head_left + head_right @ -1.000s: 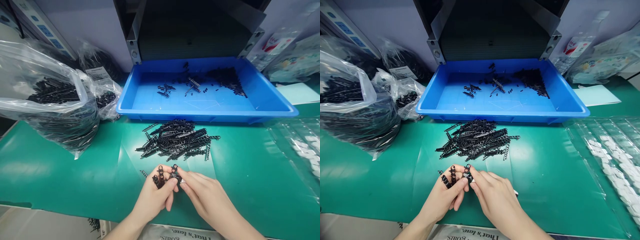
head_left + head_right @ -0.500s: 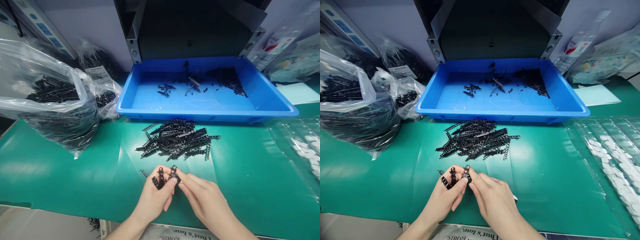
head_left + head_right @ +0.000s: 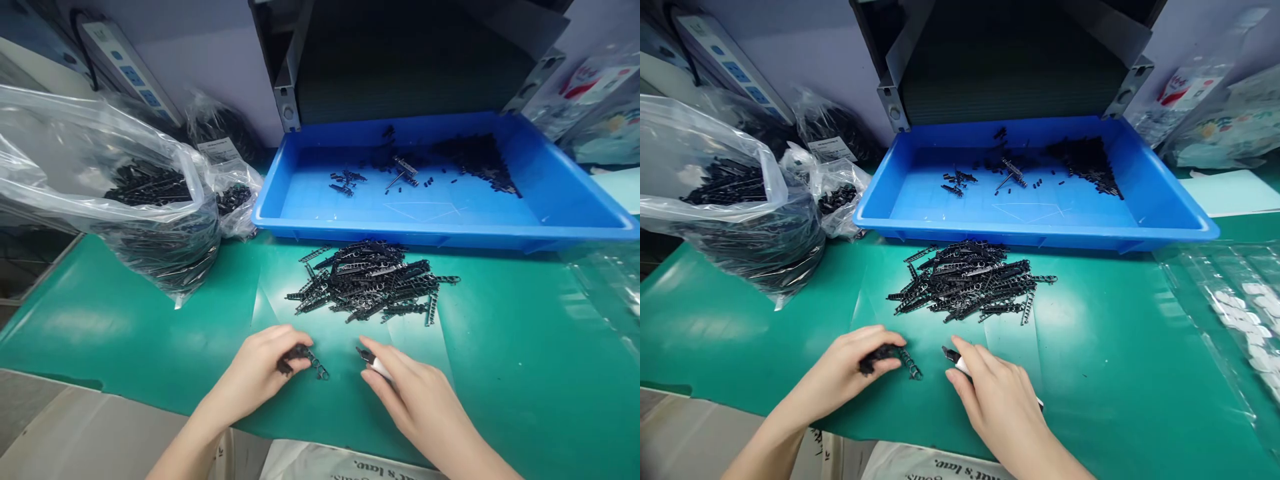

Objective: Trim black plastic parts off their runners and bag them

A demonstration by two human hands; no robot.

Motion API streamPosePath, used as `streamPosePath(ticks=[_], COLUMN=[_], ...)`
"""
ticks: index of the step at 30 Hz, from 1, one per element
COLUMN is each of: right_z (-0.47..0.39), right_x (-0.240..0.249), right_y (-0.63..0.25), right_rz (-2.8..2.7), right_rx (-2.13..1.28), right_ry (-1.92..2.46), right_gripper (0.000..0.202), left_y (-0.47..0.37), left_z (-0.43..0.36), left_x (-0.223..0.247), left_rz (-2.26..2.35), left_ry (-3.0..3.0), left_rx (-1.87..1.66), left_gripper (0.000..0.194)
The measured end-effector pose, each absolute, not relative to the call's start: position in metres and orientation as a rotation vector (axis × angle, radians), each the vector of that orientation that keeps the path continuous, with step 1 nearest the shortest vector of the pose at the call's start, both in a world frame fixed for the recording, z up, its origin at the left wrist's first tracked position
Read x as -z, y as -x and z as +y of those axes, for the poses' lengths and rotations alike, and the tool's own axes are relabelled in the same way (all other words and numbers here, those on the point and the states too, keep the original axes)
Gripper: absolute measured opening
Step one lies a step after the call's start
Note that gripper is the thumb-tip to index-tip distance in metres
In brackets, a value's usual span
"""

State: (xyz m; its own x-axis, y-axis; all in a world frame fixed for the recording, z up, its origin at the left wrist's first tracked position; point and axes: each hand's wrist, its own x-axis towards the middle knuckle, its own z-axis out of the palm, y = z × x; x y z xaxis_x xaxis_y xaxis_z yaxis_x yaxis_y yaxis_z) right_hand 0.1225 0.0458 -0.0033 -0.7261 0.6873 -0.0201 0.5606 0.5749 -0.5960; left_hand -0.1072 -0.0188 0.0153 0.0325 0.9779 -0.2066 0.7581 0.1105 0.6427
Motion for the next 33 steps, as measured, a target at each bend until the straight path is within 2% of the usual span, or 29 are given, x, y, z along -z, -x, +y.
streamPosePath(ticks=[2,4,7,11,17,25,33], right_z=[0.043,0.041,0.041,0.045,0.055,0.048,0.048], right_x=[0.004,0.003,0.000,-0.005,-0.014,-0.011,-0.009], right_y=[-0.121,-0.120,-0.120,-0.122,-0.126,-0.137,-0.132], right_rz=[-2.614,-2.620,-2.550,-2.330,-2.234,-2.519,-2.628], right_rx=[-0.921,-0.980,-1.096,-1.248,-1.342,-1.047,-0.808], right_ry=[1.039,1.038,1.030,1.055,1.134,1.018,0.938], right_gripper=[0.030,0.027,0.025,0.011,0.021,0.036,0.037], left_y=[0.104,0.096,0.082,0.058,0.026,0.025,0.023], left_z=[-0.018,-0.016,-0.014,-0.011,-0.010,-0.006,-0.006], left_x=[-0.010,-0.007,-0.008,-0.011,-0.004,-0.001,-0.001], left_rz=[1.721,1.718,1.672,1.522,1.426,1.345,1.335], left_ry=[-1.916,-2.007,-1.841,-1.479,-0.879,-0.534,-0.585], left_rx=[-0.281,-0.252,-0.438,-0.660,-0.877,-0.966,-0.971], left_gripper=[0.023,0.031,0.023,0.012,0.007,0.031,0.027])
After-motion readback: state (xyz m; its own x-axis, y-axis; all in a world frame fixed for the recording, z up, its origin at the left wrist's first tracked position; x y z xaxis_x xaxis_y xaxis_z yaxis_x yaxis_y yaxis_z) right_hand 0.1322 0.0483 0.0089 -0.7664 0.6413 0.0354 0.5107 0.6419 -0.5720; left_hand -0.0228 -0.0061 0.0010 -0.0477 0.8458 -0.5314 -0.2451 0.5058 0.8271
